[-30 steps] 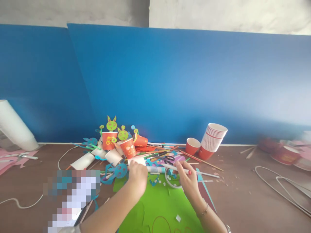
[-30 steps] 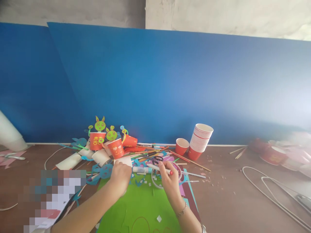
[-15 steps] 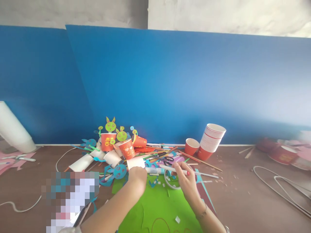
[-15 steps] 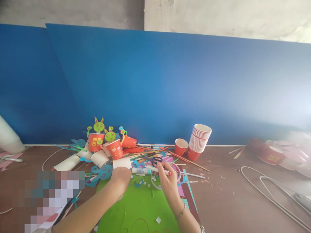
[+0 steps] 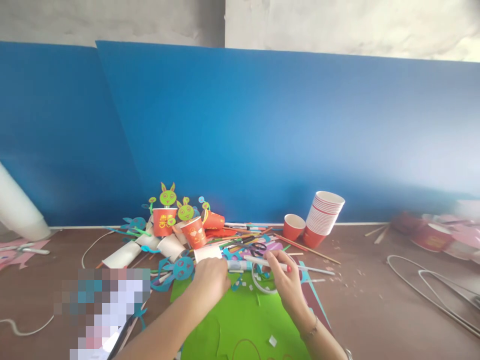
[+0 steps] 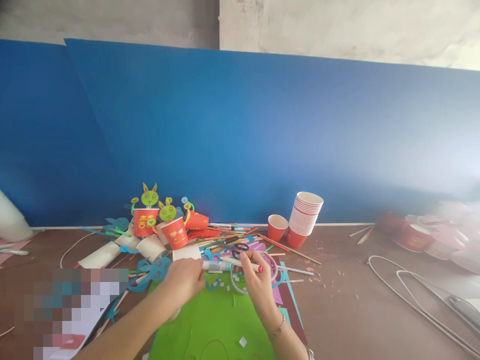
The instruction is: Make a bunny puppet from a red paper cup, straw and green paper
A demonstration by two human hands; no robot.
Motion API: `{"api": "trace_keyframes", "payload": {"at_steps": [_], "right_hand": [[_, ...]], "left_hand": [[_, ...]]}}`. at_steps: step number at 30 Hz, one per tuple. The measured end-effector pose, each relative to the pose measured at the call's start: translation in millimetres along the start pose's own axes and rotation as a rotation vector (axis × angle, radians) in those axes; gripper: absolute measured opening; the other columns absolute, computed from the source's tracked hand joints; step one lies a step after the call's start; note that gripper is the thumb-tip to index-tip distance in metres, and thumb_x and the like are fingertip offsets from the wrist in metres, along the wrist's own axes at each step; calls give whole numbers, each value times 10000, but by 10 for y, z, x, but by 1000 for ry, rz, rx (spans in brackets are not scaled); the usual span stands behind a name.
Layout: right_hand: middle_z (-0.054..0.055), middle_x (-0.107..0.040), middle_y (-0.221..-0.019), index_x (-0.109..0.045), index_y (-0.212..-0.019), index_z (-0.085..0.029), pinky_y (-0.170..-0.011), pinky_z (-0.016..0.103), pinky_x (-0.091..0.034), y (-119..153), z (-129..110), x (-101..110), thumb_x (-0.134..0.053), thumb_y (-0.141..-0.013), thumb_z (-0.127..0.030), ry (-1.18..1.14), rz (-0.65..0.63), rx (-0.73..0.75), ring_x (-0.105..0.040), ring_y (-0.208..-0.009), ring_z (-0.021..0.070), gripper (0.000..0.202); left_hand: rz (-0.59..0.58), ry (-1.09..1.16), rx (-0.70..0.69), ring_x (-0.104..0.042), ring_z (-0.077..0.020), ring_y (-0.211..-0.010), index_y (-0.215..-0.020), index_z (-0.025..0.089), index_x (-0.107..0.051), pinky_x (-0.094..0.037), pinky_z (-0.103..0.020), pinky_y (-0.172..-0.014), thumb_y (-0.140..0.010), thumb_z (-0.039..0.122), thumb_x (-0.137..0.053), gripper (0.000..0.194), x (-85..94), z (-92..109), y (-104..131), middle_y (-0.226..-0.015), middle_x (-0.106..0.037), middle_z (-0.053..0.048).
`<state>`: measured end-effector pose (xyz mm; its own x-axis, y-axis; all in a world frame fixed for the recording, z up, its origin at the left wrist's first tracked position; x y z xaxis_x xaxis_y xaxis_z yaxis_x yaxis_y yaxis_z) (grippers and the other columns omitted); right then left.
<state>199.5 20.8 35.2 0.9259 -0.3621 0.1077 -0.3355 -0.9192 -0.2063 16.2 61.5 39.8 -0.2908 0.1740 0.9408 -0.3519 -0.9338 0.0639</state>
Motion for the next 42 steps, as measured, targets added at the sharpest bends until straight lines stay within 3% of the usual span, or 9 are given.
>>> {"api": "trace_keyframes", "payload": {"at_steps": [8,17,21,26,29,34,37,39,42], "right_hand": [[11,-565,-640,-553,-677,-228,-595,297,-415,211,-217,-3,-527,-846,-248,81,-26,472,-523,-611,174,172],[22,-562,-677,-545,-805,-217,-590,313,-383,298,-220,-82,-490,-838,-102,290,-203,720,-504,-636,175,131],[28,-585,-688,-572,-773,-211,-612,310,-406,280,-204,-95,-504,-854,-176,193,-203,613,-525,-646,177,111],[14,-569,-529,-589,-650,-203,-492,262,-395,180,-90,-118,-495,-863,-423,-62,-147,87,-505,-513,162,319],[12,-550,-473,-595,-619,-202,-474,250,-397,168,9,-175,-477,-859,-453,-178,-126,-82,-478,-469,152,368],[17,-557,-488,-571,-564,-201,-497,252,-417,161,70,-227,-493,-837,-482,-260,-148,-128,-501,-488,157,399],[41,-621,-564,-643,-807,-172,-542,283,-461,-25,77,-161,-341,-867,-596,-260,-261,-164,-562,-519,180,524],[86,-672,-688,-619,-1041,-131,-595,307,-489,-251,86,-71,-147,-904,-590,-86,-234,-73,-621,-617,206,672],[114,-704,-916,-633,-1048,-148,-754,322,-481,-597,151,-15,-313,-918,-391,521,-275,116,-644,-851,229,422]], "left_hand": [[-44,1322,302,-484,-63,-461,-804,175,-501,-233,-158,-356,-794,435,-443,266,3,81,32,-757,-631,-19],[-76,1707,439,-443,-34,-432,-755,158,-550,-189,-138,-342,-729,345,-640,209,-73,179,120,-686,-605,9],[-111,1595,249,-392,-43,-435,-698,171,-513,-157,-154,-357,-670,411,-686,297,-69,148,150,-577,-502,60],[-177,1100,-106,-292,-73,-438,-687,186,-483,-209,-206,-417,-812,536,-512,372,42,60,195,-519,-393,75],[-75,838,-265,-327,-106,-546,-654,191,-454,-255,-226,-507,-883,518,-399,403,86,74,237,-580,-368,54],[-51,744,-264,-352,-126,-568,-654,199,-449,-276,-240,-526,-912,482,-341,398,40,127,241,-590,-389,42],[28,653,-216,-411,-138,-579,-663,201,-469,-317,-245,-552,-927,448,-312,393,91,45,229,-594,-432,35],[138,456,-165,-462,-158,-612,-681,200,-498,-342,-263,-589,-929,405,-326,365,159,-70,248,-619,-480,19],[318,133,-169,-515,-221,-814,-690,186,-537,-378,-319,-726,-942,323,-315,363,227,-239,339,-757,-554,-47]]}}
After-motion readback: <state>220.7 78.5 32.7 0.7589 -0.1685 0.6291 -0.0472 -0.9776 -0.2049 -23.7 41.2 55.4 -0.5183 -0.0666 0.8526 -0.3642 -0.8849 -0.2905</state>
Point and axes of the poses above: each hand's wrist, its own y-axis away from the middle knuckle, its own x-axis out of the back of the hand, z = x × y, the point moved 2 cm from there along -y, towards the middle knuckle
